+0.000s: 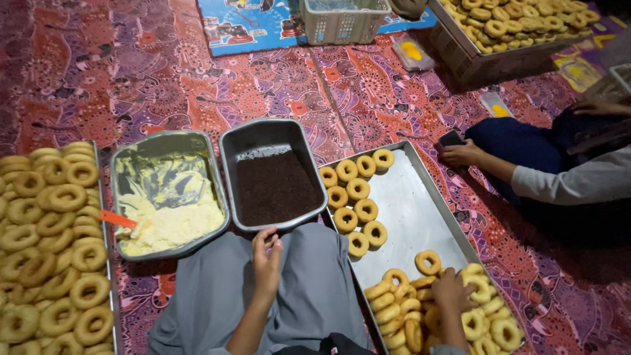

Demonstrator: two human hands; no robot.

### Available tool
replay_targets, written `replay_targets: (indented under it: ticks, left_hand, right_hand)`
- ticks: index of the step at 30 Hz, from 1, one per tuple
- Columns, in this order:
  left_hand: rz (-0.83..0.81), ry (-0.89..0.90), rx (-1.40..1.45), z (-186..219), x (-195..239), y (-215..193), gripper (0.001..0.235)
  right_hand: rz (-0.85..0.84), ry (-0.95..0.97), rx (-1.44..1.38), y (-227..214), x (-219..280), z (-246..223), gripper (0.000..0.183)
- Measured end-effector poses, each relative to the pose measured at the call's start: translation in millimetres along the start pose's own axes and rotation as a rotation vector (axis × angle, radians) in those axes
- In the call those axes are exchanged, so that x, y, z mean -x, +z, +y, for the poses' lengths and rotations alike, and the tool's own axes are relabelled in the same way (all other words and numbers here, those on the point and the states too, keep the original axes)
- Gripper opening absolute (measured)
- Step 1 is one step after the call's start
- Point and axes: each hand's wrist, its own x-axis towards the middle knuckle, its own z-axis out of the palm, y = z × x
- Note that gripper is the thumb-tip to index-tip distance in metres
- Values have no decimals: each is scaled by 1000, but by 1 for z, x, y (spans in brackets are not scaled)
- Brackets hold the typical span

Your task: The person sits on a patterned floor mat and fills ring-shaped pastries with a white cream using a small spatula. They then dip the filled pastries into a tray of dark crumbs and place them on a metal tray.

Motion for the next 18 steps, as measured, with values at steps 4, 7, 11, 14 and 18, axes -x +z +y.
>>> replay_targets:
  ticks: [4, 7, 11, 14, 18]
  left_hand:
    - [-34, -33, 18, 2, 15, -14, 34]
    - [-23, -150, 31, -3, 26, -35, 33]
    - [-9, -176, 46, -19, 30, -62, 35]
    - [14, -221, 95, -30, 36, -87, 37]
    - [55, -191, 152, -40, 40, -101, 37]
  right_hand:
    - [36, 3, -49, -5, 21, 5, 54]
    - [5, 21, -29, -16, 26, 1, 52]
    - [18, 100, -11, -35, 23, -6, 50]
    - [204, 162, -141, -39, 30, -6, 54]
    - [507, 29, -208, -30, 60, 10, 49]
